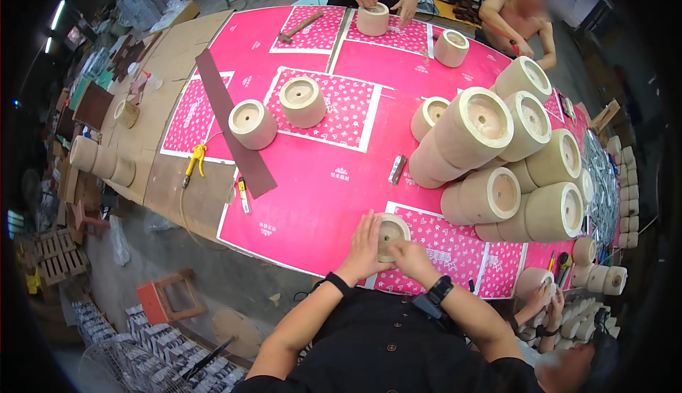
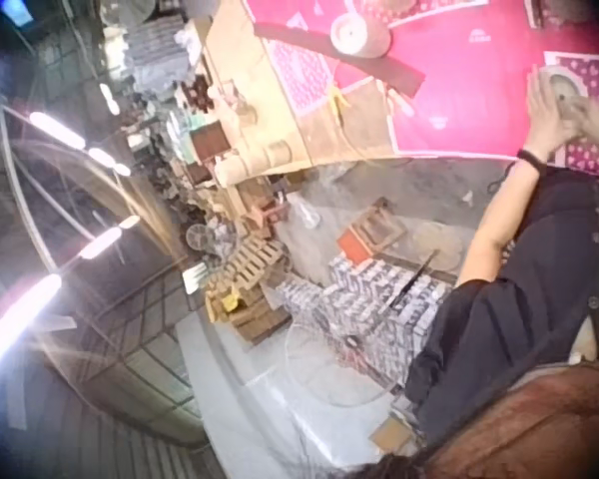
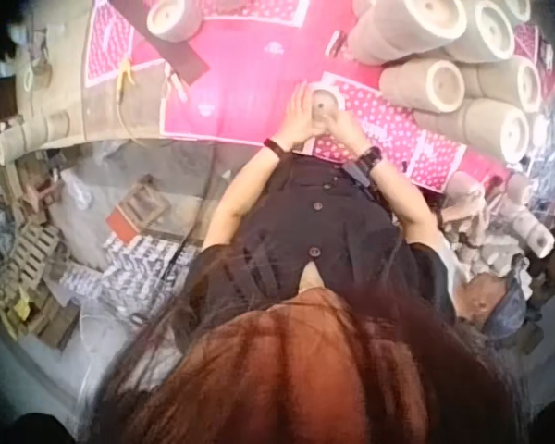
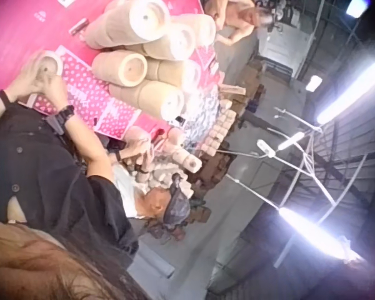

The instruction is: Assembling or finishing wood/bamboo cylindrical components at a production table.

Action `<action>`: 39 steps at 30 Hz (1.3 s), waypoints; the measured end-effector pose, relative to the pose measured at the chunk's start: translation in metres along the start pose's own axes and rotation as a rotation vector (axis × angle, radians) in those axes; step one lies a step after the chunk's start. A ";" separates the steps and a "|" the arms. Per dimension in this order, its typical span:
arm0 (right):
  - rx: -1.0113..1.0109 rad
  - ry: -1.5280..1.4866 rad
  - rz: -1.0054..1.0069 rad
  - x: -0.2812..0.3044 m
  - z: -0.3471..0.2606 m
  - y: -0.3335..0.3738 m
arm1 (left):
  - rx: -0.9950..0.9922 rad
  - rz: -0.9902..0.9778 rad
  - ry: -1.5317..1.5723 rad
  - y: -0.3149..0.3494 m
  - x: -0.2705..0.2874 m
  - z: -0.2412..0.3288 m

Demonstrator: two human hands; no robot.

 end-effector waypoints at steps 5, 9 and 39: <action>-0.115 0.204 0.204 0.040 -0.009 0.003 | -0.108 -0.171 0.037 -0.010 0.009 -0.001; -0.174 0.385 0.248 0.030 -0.006 0.004 | 0.080 -0.080 -0.086 0.009 -0.002 0.019; 0.019 0.291 0.249 -0.007 -0.014 0.038 | -0.287 -0.259 0.140 -0.008 -0.043 0.002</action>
Point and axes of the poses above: each hand's wrist, its own y-axis away from the middle knuckle, its own x-axis out of the back of the hand, z = x × y, the point moved 10 cm from there along -y, towards the middle knuckle, and after that the axes turned 11 degrees about -x, right-handed, at the moved point
